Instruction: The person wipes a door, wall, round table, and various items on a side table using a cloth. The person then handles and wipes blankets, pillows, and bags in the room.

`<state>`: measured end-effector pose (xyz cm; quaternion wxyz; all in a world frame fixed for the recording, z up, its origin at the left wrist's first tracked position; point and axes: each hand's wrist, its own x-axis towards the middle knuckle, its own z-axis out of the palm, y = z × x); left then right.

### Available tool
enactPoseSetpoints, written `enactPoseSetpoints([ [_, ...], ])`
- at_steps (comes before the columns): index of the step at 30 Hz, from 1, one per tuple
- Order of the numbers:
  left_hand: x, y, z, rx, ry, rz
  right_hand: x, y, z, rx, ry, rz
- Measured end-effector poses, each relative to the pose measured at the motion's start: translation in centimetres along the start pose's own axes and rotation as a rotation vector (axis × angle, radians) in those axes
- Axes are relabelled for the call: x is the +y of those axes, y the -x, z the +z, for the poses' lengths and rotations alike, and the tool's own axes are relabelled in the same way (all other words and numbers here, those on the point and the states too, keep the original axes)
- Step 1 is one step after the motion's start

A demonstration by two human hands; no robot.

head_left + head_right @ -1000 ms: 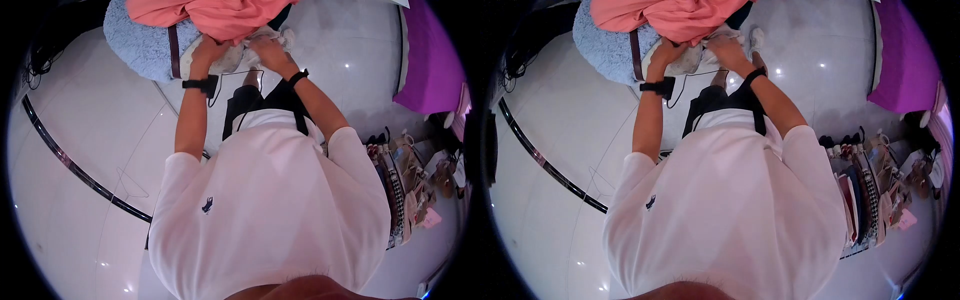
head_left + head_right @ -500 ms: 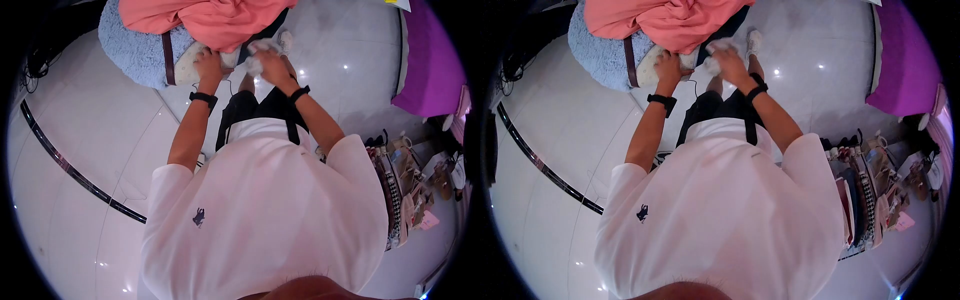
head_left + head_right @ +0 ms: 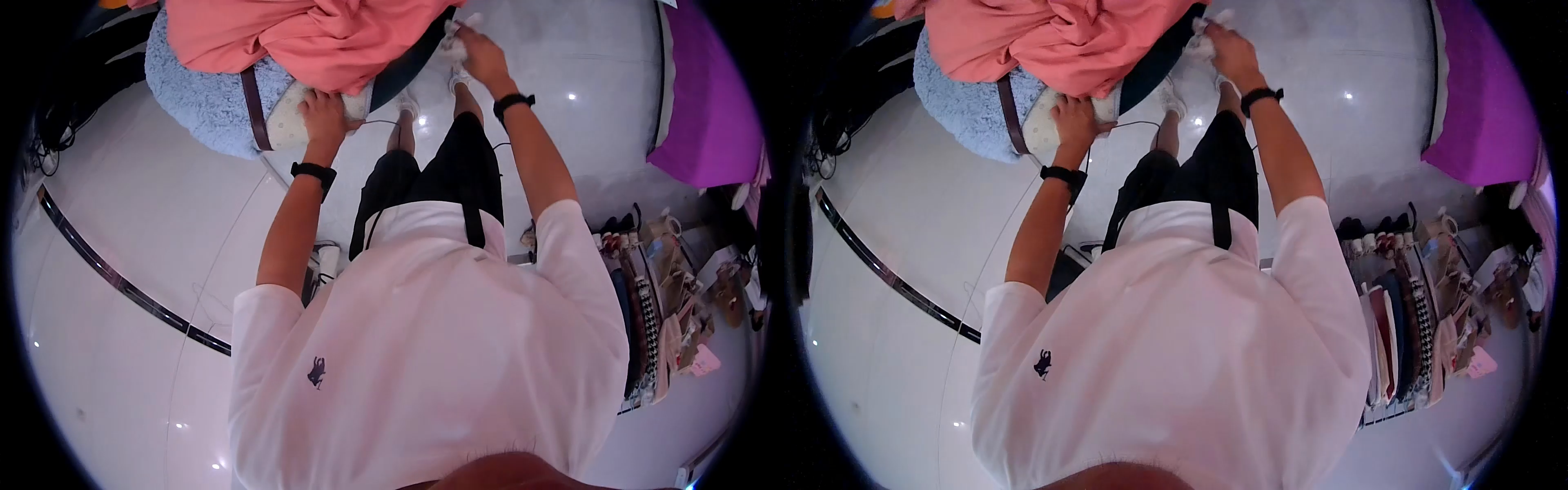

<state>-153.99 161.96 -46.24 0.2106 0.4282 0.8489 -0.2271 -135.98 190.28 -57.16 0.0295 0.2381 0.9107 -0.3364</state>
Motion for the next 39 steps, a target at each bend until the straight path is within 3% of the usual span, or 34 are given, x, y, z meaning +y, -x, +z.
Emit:
enactPoseSetpoints([
  [4, 0.1, 0.0, -0.5, -0.031, -0.014, -0.011, -0.2, -1.4, -0.3, 0.118, 0.019, 0.210],
  [5, 0.0, -0.2, -0.3, -0.032, -0.017, -0.016, -1.2, -1.2, 0.3, 0.283, -0.044, 0.052],
  [6, 0.0, -0.3, -0.1, -0.053, -0.025, -0.012, -2.6, -1.1, 0.4, 0.280, -0.047, 0.049],
  [8, 0.0, -0.2, 0.0, -0.080, -0.033, -0.011, -5.5, -0.6, 0.4, 0.046, 0.029, -0.047],
  [12, 0.3, -0.2, -0.4, -0.035, -0.041, -0.036, -6.0, -0.4, 0.6, 0.071, 0.047, -0.173],
  [15, 0.5, -0.1, -0.7, -0.030, -0.050, -0.045, -1.7, -3.3, -0.5, -0.022, 0.206, -0.013],
  [18, 0.4, -0.5, -0.8, -0.059, -0.059, -0.053, 1.5, -5.0, -2.7, 0.080, 0.146, 0.058],
  [21, 0.4, -0.3, -1.4, -0.116, -0.053, -0.067, 2.0, -4.5, -4.3, 0.004, 0.060, 0.067],
  [26, 0.4, -0.9, -1.0, -0.169, -0.031, -0.084, -4.4, -0.5, -2.2, -0.142, -0.155, -0.262],
  [27, 0.3, -0.8, -1.1, -0.166, -0.034, -0.076, -6.6, 0.4, -2.9, -0.267, -0.176, -0.200],
  [30, 0.1, -1.2, -0.5, -0.170, -0.053, -0.091, -6.4, 0.3, -1.9, -0.215, -0.214, -0.306],
  [34, 1.6, -1.2, -2.5, -0.240, -0.131, -0.171, -1.4, -3.1, -5.1, -0.264, -0.041, -0.053],
  [37, 3.1, -2.4, -4.1, -0.521, -0.019, -0.305, 4.7, -6.2, -8.3, -0.448, 0.126, 0.243],
  [38, 3.6, -2.7, -4.3, -0.482, 0.019, -0.330, 5.9, -6.3, -9.8, -0.430, 0.136, 0.242],
  [39, 3.8, -2.9, -5.7, -0.430, 0.238, -0.228, 6.7, -6.2, -11.6, -0.365, 0.128, 0.253],
])
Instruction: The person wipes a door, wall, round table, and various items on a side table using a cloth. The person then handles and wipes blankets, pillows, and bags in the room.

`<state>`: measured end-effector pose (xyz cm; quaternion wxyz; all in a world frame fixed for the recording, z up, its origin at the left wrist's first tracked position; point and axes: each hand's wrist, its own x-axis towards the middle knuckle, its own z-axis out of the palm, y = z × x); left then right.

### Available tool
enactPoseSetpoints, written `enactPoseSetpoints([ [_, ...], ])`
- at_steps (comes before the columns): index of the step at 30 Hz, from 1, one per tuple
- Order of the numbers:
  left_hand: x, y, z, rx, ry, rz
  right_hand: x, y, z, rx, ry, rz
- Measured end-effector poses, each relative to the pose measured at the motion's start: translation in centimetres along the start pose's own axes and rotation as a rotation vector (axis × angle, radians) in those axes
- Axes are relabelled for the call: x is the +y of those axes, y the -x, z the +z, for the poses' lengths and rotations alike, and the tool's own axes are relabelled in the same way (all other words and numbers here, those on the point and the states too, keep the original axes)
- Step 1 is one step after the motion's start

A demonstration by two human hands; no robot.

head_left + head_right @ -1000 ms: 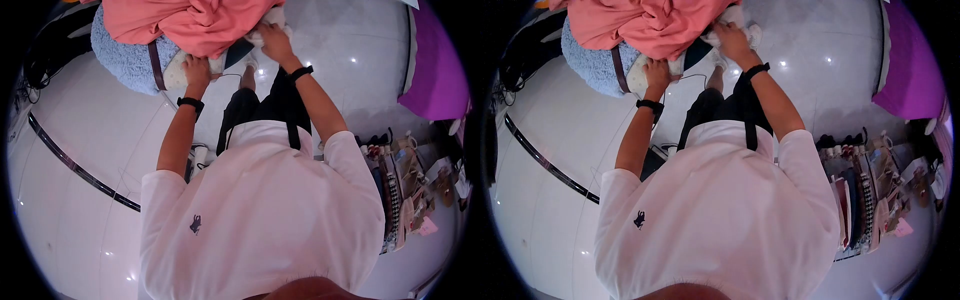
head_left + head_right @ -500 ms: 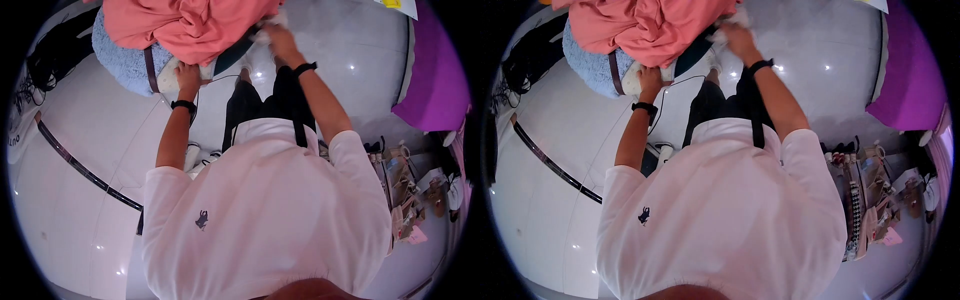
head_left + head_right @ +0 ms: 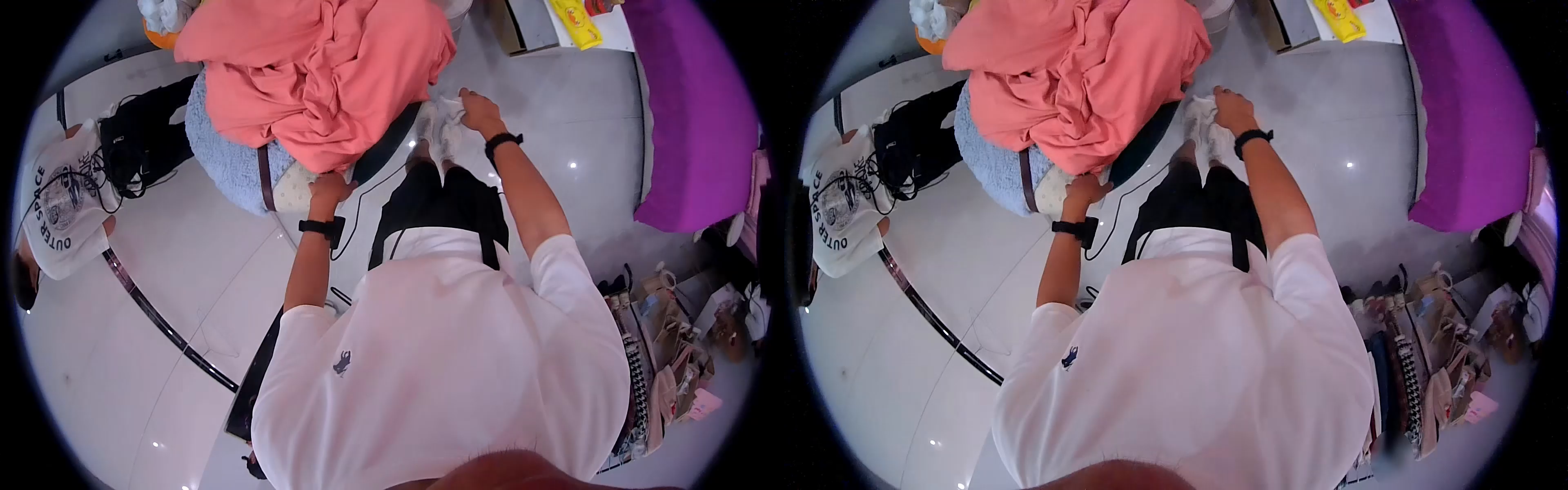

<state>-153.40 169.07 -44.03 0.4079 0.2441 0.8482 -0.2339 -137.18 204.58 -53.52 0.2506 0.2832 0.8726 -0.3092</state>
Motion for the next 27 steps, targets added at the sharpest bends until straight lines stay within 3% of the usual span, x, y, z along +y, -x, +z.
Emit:
enactPoseSetpoints([
  [1, 0.5, 0.0, -1.4, 0.013, 0.196, 0.151, 0.8, 0.1, -1.3, 0.059, -0.014, 0.008],
  [2, 2.0, 0.3, -4.0, 0.027, 0.216, 0.155, 0.9, 0.4, -2.8, 0.070, 0.008, 0.002],
  [4, 5.9, 1.9, -10.1, 0.008, 0.384, 0.358, 0.8, 1.7, -5.0, 0.256, -0.238, 0.006],
  [8, 11.7, 2.1, -17.6, 0.633, 0.622, 0.490, -3.4, 2.0, -9.6, 0.458, -0.347, -0.013],
  [9, 12.5, 0.9, -18.6, 0.639, 0.636, 0.488, -4.3, 1.4, -10.3, 0.551, -0.400, -0.110],
  [11, 14.0, -1.7, -20.4, 0.857, 0.626, 0.611, -6.1, 0.4, -11.5, 0.631, -0.438, -0.198],
  [13, 15.3, -4.3, -20.7, 0.847, 0.527, 0.541, -8.6, -0.5, -13.6, 0.756, -0.316, -0.435],
  [14, 15.9, -5.4, -20.2, 0.840, 0.416, 0.463, -9.7, -1.0, -14.2, 0.742, -0.297, -0.432],
  [17, 15.7, -7.8, -18.6, 0.787, 0.591, 0.439, -11.9, -3.4, -16.0, 0.569, -0.195, -0.462],
  [19, 15.0, -8.4, -17.8, 0.706, 0.593, 0.407, -12.2, -5.1, -16.5, 0.336, -0.041, -0.568],
  [21, 14.7, -9.3, -17.3, 0.682, 0.541, 0.447, -10.7, -7.6, -16.1, 0.261, 0.026, -0.587],
  [23, 14.8, -9.5, -17.5, 0.671, 0.551, 0.442, -9.3, -9.1, -16.3, 0.275, -0.063, -0.326],
  [25, 15.3, -9.2, -18.1, 0.650, 0.550, 0.458, -7.8, -10.1, -17.1, 0.290, -0.113, -0.202],
  [27, 16.3, -9.1, -18.9, 0.633, 0.498, 0.348, -7.0, -10.4, -17.6, 0.320, -0.158, -0.070],
])
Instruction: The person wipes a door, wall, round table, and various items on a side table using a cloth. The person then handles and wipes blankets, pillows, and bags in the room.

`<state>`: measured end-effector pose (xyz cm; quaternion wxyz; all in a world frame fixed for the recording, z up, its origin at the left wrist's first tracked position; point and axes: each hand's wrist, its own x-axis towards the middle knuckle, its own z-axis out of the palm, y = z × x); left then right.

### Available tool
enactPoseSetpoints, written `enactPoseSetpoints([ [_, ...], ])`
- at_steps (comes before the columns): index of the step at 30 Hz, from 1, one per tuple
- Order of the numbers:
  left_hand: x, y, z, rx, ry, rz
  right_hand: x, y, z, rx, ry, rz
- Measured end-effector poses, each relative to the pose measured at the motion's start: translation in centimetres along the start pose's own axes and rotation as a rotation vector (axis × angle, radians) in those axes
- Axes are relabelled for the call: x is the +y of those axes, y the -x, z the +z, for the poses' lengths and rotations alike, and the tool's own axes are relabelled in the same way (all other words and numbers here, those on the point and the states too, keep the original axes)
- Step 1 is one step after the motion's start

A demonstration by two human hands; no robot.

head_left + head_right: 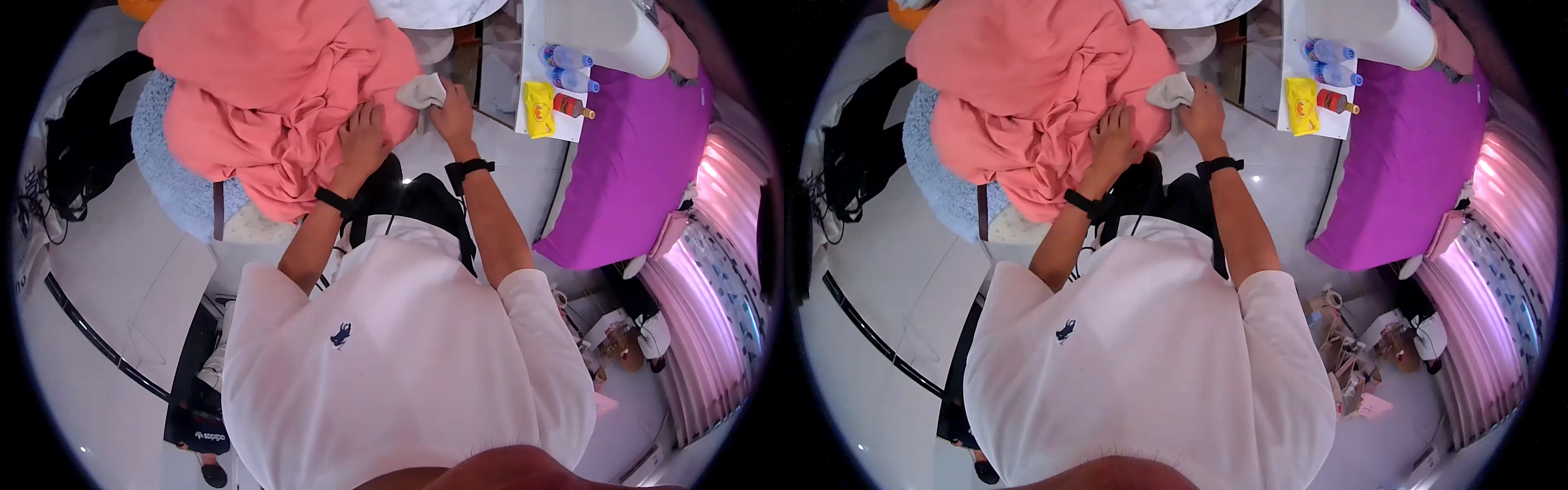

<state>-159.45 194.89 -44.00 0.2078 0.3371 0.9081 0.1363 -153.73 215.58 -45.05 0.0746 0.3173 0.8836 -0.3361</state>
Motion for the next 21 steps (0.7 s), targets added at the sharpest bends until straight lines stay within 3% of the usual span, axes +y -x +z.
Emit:
enactPoseSetpoints([
  [2, 0.5, -0.6, 0.0, 0.025, 0.014, -0.005, -0.4, -0.3, 0.6, 0.199, -0.062, -0.226],
  [4, 0.9, -1.0, -0.1, 0.046, 0.020, -0.007, -3.6, 0.4, 0.4, 0.157, -0.017, -0.304],
  [5, 1.3, -1.2, -0.5, -0.061, -0.009, -0.037, -5.0, 0.8, 0.5, 0.114, 0.023, -0.389],
  [6, 1.5, -1.4, -0.7, -0.167, -0.039, -0.067, -5.5, 1.0, 1.2, 0.115, 0.024, -0.375],
  [8, 1.3, -1.5, 0.4, -0.123, 0.012, -0.049, -5.4, 0.5, 2.2, -0.034, 0.044, -0.436],
  [10, 1.2, -1.8, 1.2, -0.075, -0.135, -0.044, -3.0, -0.8, 2.8, -0.012, -0.008, -0.451],
  [14, 1.8, -2.0, 2.9, -0.011, -0.231, -0.062, 0.8, -0.9, -1.4, -0.157, -0.097, -0.399],
  [16, 4.2, -2.6, 1.5, -0.088, -0.229, -0.137, 4.2, 0.1, -4.1, -0.360, 0.026, -0.248],
  [18, 5.9, -2.8, 1.1, -0.063, -0.285, -0.137, 11.2, 1.6, -4.3, -0.380, 0.125, -0.152],
  [20, 6.6, -2.9, 1.8, -0.067, -0.316, -0.149, 22.7, 2.9, -3.5, -0.316, 0.093, -0.157],
  [21, 5.8, -3.5, 3.6, -0.095, -0.373, -0.179, 25.2, 4.3, -6.1, -0.297, -0.001, -0.043],
])
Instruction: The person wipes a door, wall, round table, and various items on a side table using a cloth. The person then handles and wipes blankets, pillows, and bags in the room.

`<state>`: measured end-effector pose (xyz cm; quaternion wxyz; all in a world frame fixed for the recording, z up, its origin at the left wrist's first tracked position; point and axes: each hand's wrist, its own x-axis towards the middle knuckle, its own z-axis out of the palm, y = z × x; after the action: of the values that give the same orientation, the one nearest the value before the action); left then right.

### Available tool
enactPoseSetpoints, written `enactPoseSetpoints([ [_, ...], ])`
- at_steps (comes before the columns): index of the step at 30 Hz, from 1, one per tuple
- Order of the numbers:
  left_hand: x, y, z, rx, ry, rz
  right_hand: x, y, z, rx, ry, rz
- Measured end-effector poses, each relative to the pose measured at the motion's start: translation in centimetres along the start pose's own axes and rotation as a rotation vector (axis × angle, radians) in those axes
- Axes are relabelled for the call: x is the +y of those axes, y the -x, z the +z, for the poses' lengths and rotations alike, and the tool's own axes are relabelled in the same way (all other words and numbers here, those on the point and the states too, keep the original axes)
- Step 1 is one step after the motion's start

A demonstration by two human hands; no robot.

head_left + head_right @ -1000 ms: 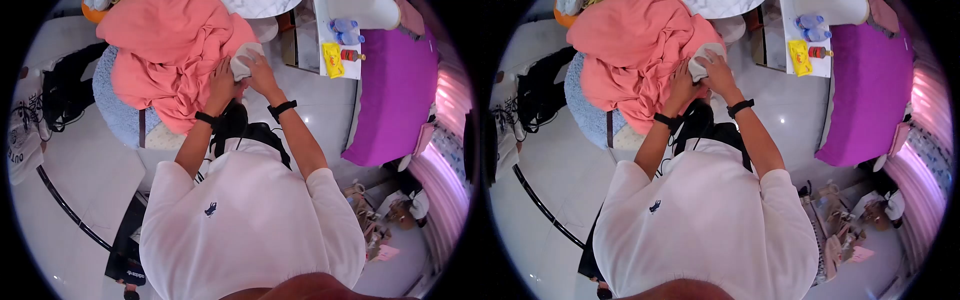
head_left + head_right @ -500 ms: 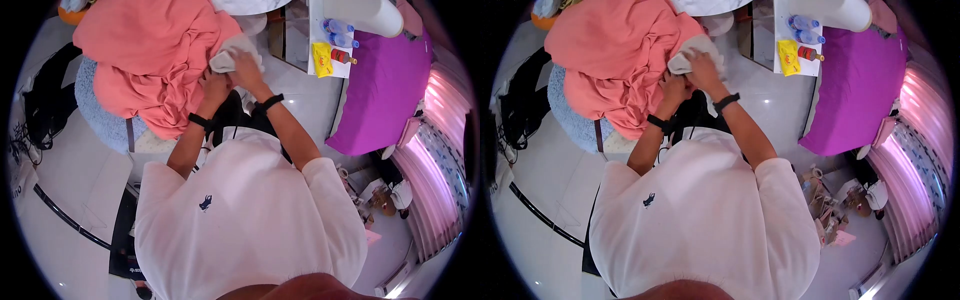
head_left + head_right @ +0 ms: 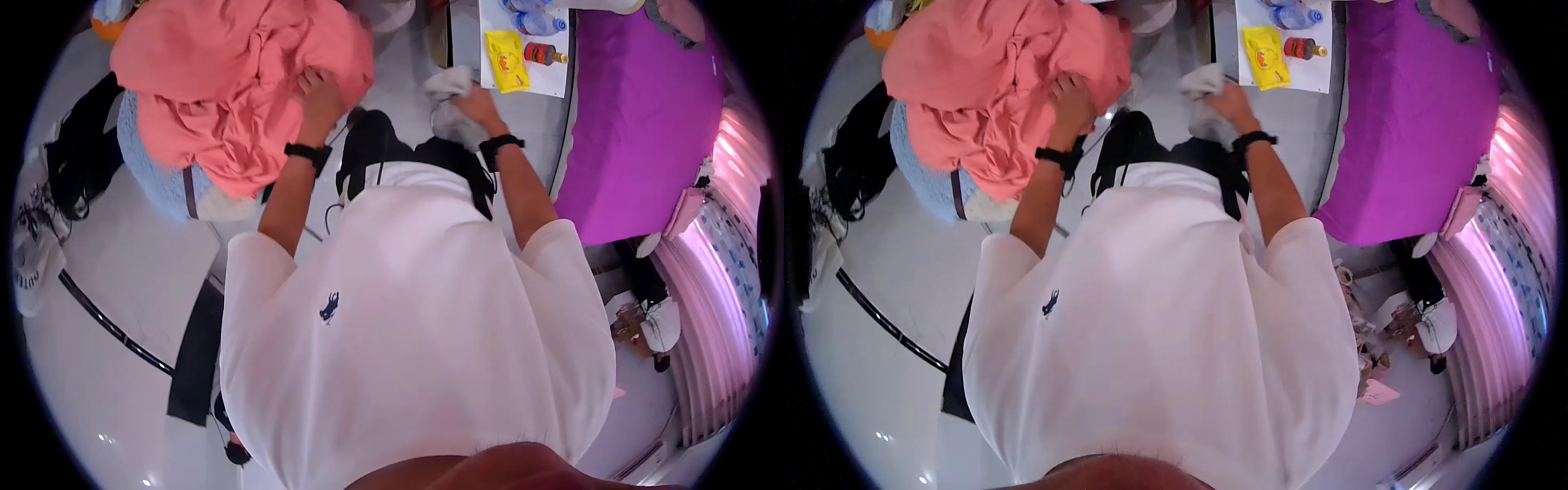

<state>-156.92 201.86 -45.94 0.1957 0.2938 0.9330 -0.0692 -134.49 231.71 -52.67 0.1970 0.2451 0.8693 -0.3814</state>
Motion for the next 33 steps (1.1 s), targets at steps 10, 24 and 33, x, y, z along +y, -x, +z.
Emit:
enactPoseSetpoints([
  [10, 10.2, -1.3, -2.0, 0.294, 0.385, -0.036, 20.1, 8.9, -14.9, 0.532, 0.076, 0.407],
  [24, 26.6, 1.3, -1.6, -0.044, 0.996, 0.459, 24.0, -2.0, -9.8, 0.015, 0.222, 0.342],
  [33, 29.7, -4.5, 1.7, -0.127, 0.995, 0.350, 24.2, 2.6, -17.6, 0.426, 0.080, 0.423],
])
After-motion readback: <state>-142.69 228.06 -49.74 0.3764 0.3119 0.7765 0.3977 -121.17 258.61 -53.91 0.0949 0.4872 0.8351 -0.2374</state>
